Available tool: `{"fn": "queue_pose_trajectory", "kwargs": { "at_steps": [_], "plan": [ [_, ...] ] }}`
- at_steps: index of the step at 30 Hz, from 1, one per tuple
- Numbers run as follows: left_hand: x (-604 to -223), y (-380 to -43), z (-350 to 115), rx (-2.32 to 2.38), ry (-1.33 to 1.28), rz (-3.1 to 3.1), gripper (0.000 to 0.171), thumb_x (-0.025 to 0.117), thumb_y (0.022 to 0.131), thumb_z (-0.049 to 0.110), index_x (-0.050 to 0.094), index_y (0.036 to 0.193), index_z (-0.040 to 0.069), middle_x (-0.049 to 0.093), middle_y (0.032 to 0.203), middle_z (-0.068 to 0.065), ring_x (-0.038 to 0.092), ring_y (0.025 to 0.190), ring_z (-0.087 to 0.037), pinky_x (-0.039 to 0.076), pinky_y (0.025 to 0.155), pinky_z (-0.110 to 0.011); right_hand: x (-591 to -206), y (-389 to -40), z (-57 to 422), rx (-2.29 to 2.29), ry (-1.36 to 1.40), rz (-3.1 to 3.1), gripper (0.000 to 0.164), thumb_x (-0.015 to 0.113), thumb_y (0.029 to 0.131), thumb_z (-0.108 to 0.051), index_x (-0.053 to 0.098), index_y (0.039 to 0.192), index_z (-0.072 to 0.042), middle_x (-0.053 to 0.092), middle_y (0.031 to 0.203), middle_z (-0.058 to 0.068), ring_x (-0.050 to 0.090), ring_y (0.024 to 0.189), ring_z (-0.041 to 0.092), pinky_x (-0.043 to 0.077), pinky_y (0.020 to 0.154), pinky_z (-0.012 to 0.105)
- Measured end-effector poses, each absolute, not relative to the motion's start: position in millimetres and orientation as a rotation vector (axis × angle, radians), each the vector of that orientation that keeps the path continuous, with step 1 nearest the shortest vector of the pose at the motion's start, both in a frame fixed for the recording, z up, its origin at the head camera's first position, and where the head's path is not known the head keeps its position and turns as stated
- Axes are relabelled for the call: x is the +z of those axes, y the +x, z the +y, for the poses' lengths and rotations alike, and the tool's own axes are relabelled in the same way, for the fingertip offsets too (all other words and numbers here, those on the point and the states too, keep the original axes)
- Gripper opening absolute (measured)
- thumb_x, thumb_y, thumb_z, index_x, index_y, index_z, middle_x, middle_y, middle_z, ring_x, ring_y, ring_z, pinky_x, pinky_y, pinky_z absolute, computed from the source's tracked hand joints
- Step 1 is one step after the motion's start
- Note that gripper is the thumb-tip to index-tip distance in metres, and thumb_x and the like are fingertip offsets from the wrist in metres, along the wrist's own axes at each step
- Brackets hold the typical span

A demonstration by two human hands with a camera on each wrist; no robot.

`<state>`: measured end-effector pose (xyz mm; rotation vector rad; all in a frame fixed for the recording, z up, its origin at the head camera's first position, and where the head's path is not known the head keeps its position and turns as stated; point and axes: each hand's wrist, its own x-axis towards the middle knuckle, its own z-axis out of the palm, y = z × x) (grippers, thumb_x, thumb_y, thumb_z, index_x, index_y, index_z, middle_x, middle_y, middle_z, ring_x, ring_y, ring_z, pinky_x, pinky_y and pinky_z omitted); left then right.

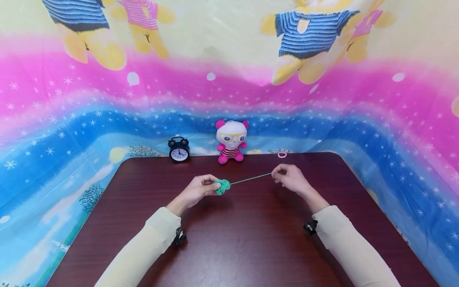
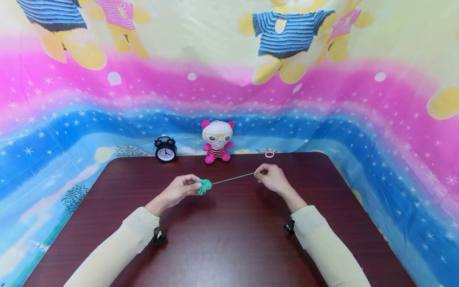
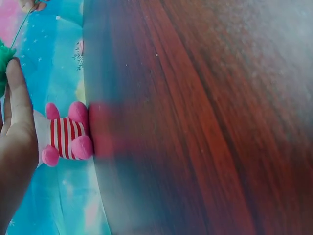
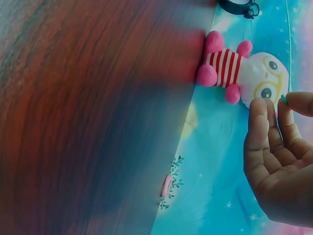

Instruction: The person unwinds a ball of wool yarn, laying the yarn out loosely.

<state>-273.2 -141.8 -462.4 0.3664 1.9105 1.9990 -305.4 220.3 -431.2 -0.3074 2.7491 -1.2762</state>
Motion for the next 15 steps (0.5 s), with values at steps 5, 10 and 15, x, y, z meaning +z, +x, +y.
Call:
{"fn": "queue_pose_trajectory", "kwargs": {
  "at_steps": [5,10,15],
  "plan": [
    [-462,-274,-146,2.045,0.341,1.914,0.011,0.069,0.093,0.008,0.059,0.098,0.007,0.073,0.093,-0.001,0.072,0.083,-0.014,0.053,0.098,-0.053,-431,-306,227,-1.289,-0.279,2.753,0.017,0.058,0.101,-0.025,0.069,0.107,-0.012,0.072,0.106,0.018,0.068,0.098,0.038,0.057,0.07,0.035],
    [-464,-274,-151,2.015,0.355,1.916,0.015,0.067,0.093,0.006,0.054,0.1,0.009,0.072,0.089,0.003,0.068,0.079,-0.011,0.06,0.08,-0.03,-428,-306,233,-1.312,-0.268,2.765,0.018,0.059,0.1,-0.023,0.069,0.107,-0.011,0.072,0.109,0.022,0.069,0.095,0.036,0.057,0.07,0.036],
    [-465,-275,-154,1.935,0.36,1.932,0.043,0.065,0.094,0.008,0.052,0.134,0.002,0.072,0.097,0.004,0.065,0.082,-0.01,0.054,0.074,-0.025,-427,-307,239,-1.318,-0.272,2.788,0.018,0.058,0.1,-0.022,0.069,0.106,-0.01,0.072,0.108,0.019,0.071,0.09,0.027,0.057,0.069,0.033]
  ]
}}
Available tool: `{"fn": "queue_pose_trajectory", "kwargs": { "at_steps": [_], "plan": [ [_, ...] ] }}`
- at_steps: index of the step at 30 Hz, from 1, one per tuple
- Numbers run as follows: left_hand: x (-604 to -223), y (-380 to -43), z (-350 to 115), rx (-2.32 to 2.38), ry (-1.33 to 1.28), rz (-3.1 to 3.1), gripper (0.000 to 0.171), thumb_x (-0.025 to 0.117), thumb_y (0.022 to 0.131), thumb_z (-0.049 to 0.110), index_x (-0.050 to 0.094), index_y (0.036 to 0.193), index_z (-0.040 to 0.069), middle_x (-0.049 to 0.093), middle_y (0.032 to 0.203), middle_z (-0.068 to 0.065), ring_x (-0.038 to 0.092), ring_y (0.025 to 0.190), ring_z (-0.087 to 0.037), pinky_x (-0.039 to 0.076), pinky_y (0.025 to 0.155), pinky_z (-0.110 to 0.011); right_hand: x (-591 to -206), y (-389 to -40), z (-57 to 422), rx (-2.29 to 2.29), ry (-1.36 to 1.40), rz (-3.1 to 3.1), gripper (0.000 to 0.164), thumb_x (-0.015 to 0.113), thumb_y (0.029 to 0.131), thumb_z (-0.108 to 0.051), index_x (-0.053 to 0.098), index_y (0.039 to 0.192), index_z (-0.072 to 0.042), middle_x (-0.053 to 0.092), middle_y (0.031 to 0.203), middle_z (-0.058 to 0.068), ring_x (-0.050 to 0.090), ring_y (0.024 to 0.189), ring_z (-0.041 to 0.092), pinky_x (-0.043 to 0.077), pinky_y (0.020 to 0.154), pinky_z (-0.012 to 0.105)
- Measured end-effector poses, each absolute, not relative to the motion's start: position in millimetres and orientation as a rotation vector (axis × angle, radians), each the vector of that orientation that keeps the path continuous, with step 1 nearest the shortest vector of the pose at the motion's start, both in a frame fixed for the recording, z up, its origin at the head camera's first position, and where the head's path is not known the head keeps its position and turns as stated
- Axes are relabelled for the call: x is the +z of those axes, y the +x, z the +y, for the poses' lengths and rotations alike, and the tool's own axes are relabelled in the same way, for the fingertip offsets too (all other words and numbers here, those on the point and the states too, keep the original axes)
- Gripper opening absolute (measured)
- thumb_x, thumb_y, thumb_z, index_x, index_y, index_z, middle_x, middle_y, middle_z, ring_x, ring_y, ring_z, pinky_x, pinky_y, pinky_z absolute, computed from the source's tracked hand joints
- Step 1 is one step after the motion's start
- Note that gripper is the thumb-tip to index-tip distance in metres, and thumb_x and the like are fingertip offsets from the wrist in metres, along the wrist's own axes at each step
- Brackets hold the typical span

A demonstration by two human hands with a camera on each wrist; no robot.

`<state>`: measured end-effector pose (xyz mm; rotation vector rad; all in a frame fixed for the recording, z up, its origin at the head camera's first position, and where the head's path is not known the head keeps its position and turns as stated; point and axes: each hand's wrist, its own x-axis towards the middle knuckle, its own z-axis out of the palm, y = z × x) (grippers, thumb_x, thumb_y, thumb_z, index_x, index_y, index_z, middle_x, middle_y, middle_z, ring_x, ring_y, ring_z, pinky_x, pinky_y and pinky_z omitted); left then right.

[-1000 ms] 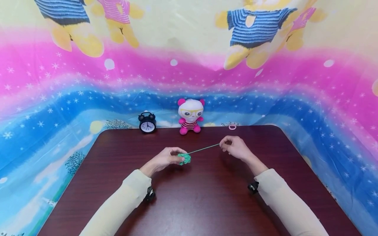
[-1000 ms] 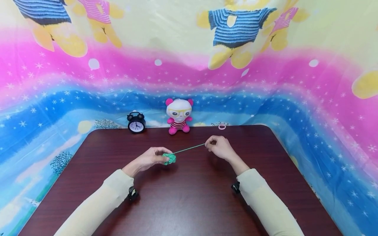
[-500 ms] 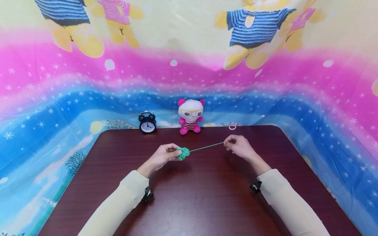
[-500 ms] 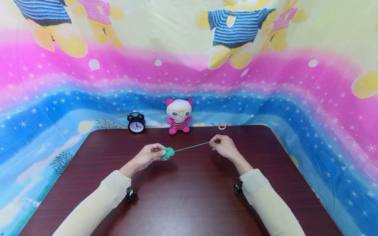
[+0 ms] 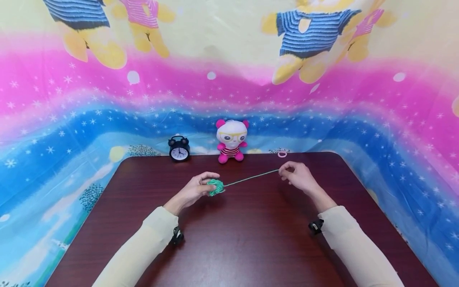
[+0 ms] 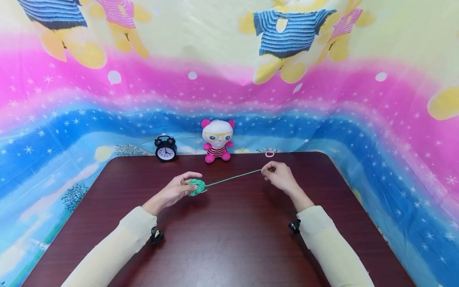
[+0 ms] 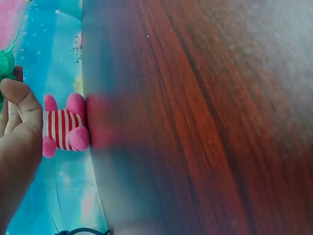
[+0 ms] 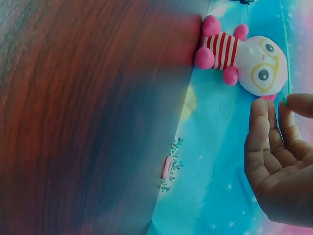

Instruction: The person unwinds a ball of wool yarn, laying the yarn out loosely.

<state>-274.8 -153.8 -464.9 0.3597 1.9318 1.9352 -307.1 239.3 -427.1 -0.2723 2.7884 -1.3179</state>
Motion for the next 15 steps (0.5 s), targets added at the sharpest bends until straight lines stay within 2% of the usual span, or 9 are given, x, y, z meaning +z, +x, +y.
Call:
{"fn": "queue_pose_trajectory", "kwargs": {
  "at_steps": [3,8,15],
  "plan": [
    [-464,-274,-155,1.894,0.379,1.938,0.046,0.063,0.096,0.011,0.053,0.139,0.003,0.07,0.1,0.004,0.062,0.082,-0.011,0.05,0.072,-0.027,-425,-307,244,-1.321,-0.281,2.803,0.019,0.057,0.1,-0.022,0.069,0.107,-0.008,0.072,0.106,0.019,0.071,0.089,0.027,0.057,0.067,0.031],
    [-465,-272,-155,1.937,0.413,1.862,0.028,0.064,0.097,0.015,0.064,0.122,0.001,0.069,0.098,0.001,0.064,0.083,-0.011,0.055,0.073,-0.026,-423,-307,250,-1.318,-0.252,2.825,0.019,0.057,0.101,-0.022,0.068,0.107,-0.008,0.073,0.106,0.017,0.071,0.089,0.026,0.057,0.069,0.033],
    [-464,-272,-158,1.95,0.421,1.824,0.015,0.066,0.096,0.012,0.061,0.109,0.006,0.072,0.092,0.001,0.066,0.08,-0.01,0.057,0.074,-0.024,-423,-308,258,-1.339,-0.222,2.821,0.02,0.057,0.101,-0.023,0.068,0.108,-0.007,0.072,0.112,0.02,0.072,0.09,0.025,0.058,0.069,0.033]
  ]
}}
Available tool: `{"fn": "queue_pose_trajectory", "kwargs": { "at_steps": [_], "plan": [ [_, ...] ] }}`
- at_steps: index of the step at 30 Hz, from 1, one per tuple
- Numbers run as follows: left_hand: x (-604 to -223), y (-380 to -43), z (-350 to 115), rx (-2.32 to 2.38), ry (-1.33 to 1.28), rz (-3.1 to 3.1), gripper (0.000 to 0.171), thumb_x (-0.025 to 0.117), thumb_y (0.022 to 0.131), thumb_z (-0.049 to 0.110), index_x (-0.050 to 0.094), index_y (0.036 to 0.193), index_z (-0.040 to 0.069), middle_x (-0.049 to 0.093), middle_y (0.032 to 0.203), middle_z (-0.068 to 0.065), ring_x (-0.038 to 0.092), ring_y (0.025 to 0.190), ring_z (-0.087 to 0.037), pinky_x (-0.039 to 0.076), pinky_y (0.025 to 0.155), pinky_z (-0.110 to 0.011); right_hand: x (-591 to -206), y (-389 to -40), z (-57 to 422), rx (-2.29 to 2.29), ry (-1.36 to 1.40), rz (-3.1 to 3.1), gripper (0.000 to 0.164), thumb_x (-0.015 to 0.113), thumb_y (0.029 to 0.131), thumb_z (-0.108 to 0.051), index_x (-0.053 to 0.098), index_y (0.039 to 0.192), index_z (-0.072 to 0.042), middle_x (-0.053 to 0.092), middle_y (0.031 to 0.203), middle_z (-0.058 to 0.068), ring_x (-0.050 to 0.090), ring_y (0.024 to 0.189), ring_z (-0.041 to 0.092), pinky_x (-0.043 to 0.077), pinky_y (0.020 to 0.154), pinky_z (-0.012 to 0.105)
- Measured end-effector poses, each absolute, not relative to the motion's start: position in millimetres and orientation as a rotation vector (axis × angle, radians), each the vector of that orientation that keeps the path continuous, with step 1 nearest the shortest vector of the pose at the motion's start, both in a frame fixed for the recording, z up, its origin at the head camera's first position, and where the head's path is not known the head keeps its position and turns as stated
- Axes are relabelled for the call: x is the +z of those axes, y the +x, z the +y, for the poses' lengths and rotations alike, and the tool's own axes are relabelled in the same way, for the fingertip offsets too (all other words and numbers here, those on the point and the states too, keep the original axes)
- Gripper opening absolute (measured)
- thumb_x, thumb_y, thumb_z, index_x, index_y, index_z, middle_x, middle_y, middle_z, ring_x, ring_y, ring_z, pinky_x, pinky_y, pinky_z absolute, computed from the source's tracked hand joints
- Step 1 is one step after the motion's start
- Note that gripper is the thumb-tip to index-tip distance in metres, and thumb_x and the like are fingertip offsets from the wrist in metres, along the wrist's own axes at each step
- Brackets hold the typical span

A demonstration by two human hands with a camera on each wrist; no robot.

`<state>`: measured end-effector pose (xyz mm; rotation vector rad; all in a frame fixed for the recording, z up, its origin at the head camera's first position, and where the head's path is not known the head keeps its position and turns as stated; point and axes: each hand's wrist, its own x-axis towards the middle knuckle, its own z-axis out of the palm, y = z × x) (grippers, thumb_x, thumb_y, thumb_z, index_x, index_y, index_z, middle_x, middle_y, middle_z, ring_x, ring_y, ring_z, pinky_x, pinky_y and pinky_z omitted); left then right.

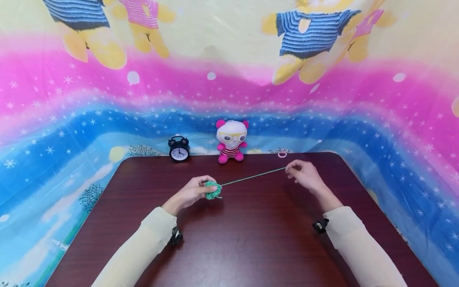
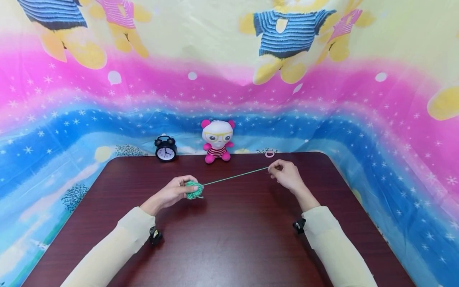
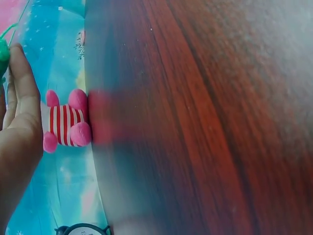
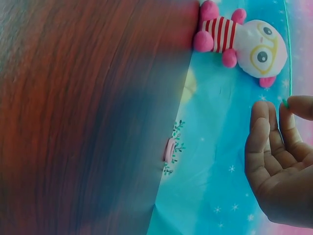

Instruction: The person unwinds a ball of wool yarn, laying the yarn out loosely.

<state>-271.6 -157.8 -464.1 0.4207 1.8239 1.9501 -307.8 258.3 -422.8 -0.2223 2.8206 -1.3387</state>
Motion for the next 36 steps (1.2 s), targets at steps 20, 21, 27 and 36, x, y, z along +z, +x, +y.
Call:
{"fn": "queue_pose_trajectory", "kwargs": {
  "at_steps": [20,21,27,36],
  "plan": [
    [-466,-273,-168,1.862,0.382,1.963,0.049,0.07,0.094,0.016,0.054,0.137,-0.001,0.066,0.107,0.0,0.062,0.088,-0.017,0.057,0.078,-0.032,-420,-308,283,-1.384,-0.134,2.867,0.03,0.054,0.104,-0.03,0.066,0.113,-0.005,0.069,0.111,0.021,0.07,0.09,0.024,0.059,0.071,0.035],
    [-467,-273,-169,1.856,0.376,1.977,0.048,0.07,0.094,0.016,0.054,0.136,-0.001,0.066,0.106,0.001,0.062,0.087,-0.016,0.057,0.078,-0.032,-419,-308,283,-1.389,-0.125,2.868,0.03,0.053,0.104,-0.03,0.066,0.113,-0.005,0.068,0.111,0.021,0.07,0.091,0.025,0.058,0.07,0.033],
    [-471,-274,-171,1.875,0.339,2.007,0.033,0.069,0.094,0.016,0.06,0.122,0.001,0.067,0.093,0.002,0.061,0.077,-0.016,0.053,0.069,-0.027,-417,-307,289,-1.409,-0.08,2.868,0.031,0.052,0.104,-0.031,0.065,0.115,-0.004,0.067,0.113,0.023,0.07,0.087,0.018,0.058,0.068,0.028],
    [-468,-271,-175,1.923,0.287,1.955,0.024,0.071,0.092,0.014,0.061,0.113,0.006,0.068,0.097,0.0,0.066,0.088,-0.014,0.058,0.084,-0.034,-414,-305,305,-1.438,-0.038,2.891,0.034,0.049,0.105,-0.031,0.063,0.118,-0.003,0.066,0.117,0.025,0.07,0.083,0.013,0.058,0.067,0.028]
  ]
}}
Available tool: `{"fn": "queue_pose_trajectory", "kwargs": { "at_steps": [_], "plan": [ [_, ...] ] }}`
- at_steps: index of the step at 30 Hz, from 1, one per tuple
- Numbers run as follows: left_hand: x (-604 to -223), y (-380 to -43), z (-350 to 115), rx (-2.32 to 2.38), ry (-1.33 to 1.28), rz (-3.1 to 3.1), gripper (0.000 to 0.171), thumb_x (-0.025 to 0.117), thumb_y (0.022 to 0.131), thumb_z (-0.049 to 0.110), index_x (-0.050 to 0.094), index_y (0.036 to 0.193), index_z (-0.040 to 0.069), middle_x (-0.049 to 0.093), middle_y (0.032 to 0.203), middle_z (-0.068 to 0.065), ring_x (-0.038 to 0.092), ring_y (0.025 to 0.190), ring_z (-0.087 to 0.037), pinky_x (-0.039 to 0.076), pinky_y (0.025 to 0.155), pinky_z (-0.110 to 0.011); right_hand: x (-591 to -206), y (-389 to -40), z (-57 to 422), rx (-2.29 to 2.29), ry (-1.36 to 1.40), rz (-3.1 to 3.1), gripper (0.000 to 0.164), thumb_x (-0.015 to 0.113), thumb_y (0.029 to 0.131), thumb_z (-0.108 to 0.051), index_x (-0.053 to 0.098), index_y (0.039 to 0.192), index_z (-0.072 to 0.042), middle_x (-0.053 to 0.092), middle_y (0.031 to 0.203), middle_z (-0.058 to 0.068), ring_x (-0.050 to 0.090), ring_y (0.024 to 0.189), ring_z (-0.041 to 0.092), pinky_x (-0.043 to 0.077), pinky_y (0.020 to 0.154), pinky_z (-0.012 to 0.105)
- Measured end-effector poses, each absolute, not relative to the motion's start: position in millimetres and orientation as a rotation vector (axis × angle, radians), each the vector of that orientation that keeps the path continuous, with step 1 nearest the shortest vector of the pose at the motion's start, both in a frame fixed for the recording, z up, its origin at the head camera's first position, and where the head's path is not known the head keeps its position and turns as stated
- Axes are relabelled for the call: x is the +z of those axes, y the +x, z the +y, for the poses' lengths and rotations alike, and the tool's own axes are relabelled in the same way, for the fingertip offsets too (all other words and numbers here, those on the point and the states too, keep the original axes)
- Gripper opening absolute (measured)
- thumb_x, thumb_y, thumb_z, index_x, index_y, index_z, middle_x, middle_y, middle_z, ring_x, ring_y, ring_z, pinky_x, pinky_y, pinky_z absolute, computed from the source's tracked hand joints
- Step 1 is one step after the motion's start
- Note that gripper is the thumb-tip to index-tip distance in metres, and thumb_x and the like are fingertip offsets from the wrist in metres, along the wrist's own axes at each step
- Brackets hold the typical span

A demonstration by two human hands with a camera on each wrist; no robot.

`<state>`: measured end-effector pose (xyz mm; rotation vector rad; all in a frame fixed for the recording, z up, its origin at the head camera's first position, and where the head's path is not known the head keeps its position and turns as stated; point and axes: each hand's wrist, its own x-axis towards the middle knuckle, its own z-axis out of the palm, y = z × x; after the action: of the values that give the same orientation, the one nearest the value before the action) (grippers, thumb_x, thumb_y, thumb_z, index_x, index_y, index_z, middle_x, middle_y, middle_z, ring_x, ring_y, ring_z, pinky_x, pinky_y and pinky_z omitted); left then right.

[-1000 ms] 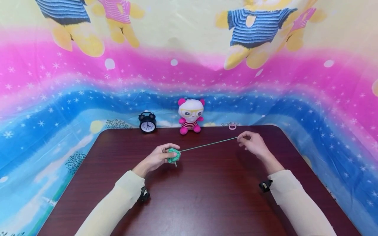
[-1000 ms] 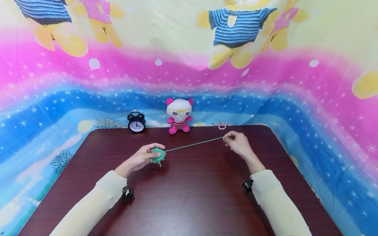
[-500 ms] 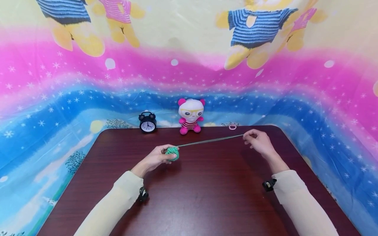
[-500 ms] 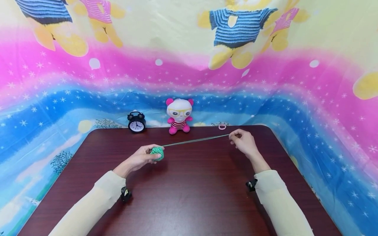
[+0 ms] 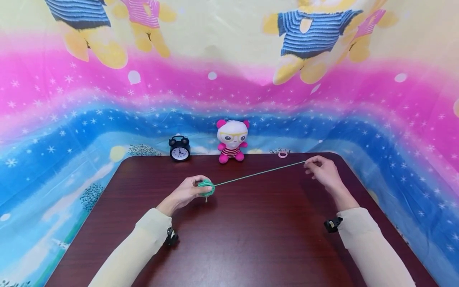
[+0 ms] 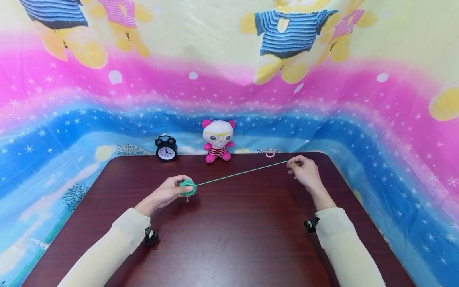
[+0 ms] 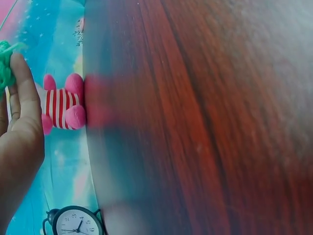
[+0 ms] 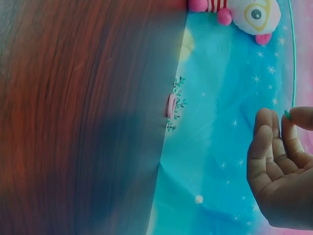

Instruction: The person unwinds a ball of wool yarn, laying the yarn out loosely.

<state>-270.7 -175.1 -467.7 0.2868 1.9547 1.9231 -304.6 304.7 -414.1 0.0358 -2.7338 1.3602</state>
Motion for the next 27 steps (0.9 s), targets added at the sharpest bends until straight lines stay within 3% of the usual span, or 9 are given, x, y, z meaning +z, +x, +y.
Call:
{"fn": "queue_pose_trajectory", "kwargs": {
  "at_steps": [8,14,18,21,24,27],
  "plan": [
    [-469,-273,-179,1.932,0.272,1.954,0.044,0.072,0.092,0.015,0.057,0.132,0.003,0.068,0.109,-0.004,0.067,0.095,-0.016,0.06,0.081,-0.031,-413,-302,320,1.344,-0.013,-2.713,0.038,0.048,0.105,-0.035,0.062,0.119,-0.003,0.065,0.118,0.025,0.068,0.079,0.006,0.058,0.066,0.027],
    [-471,-274,-183,1.885,0.276,2.002,0.048,0.074,0.09,0.015,0.057,0.133,0.001,0.067,0.109,-0.004,0.065,0.096,-0.018,0.059,0.086,-0.034,-414,-302,332,1.349,-0.068,-2.703,0.044,0.045,0.105,-0.04,0.06,0.123,-0.003,0.065,0.117,0.021,0.069,0.087,0.015,0.057,0.067,0.027],
    [-472,-274,-186,1.875,0.305,2.002,0.047,0.073,0.09,0.01,0.056,0.132,-0.002,0.069,0.103,-0.001,0.065,0.093,-0.016,0.058,0.083,-0.029,-415,-302,337,1.358,-0.1,-2.693,0.045,0.045,0.105,-0.041,0.058,0.124,-0.002,0.064,0.116,0.019,0.069,0.086,0.012,0.057,0.066,0.026],
    [-474,-274,-187,1.864,0.32,1.998,0.048,0.073,0.091,0.01,0.056,0.134,-0.001,0.07,0.103,-0.001,0.067,0.093,-0.015,0.058,0.088,-0.034,-418,-301,340,1.364,-0.115,-2.686,0.045,0.045,0.105,-0.041,0.057,0.125,-0.002,0.065,0.116,0.018,0.068,0.083,0.009,0.057,0.066,0.026],
    [-473,-273,-188,1.86,0.315,2.016,0.053,0.073,0.091,0.014,0.054,0.138,-0.002,0.069,0.108,-0.005,0.068,0.093,-0.015,0.058,0.093,-0.041,-419,-301,343,1.377,-0.122,-2.679,0.044,0.045,0.105,-0.041,0.057,0.125,-0.003,0.068,0.108,0.008,0.066,0.079,0.003,0.057,0.066,0.026],
    [-473,-272,-188,1.87,0.292,2.034,0.057,0.073,0.092,0.018,0.051,0.142,-0.001,0.065,0.12,-0.008,0.067,0.095,-0.015,0.057,0.095,-0.043,-420,-302,346,1.389,-0.138,-2.668,0.044,0.045,0.105,-0.041,0.056,0.125,-0.004,0.067,0.095,-0.01,0.065,0.076,0.0,0.057,0.066,0.026]
  ]
}}
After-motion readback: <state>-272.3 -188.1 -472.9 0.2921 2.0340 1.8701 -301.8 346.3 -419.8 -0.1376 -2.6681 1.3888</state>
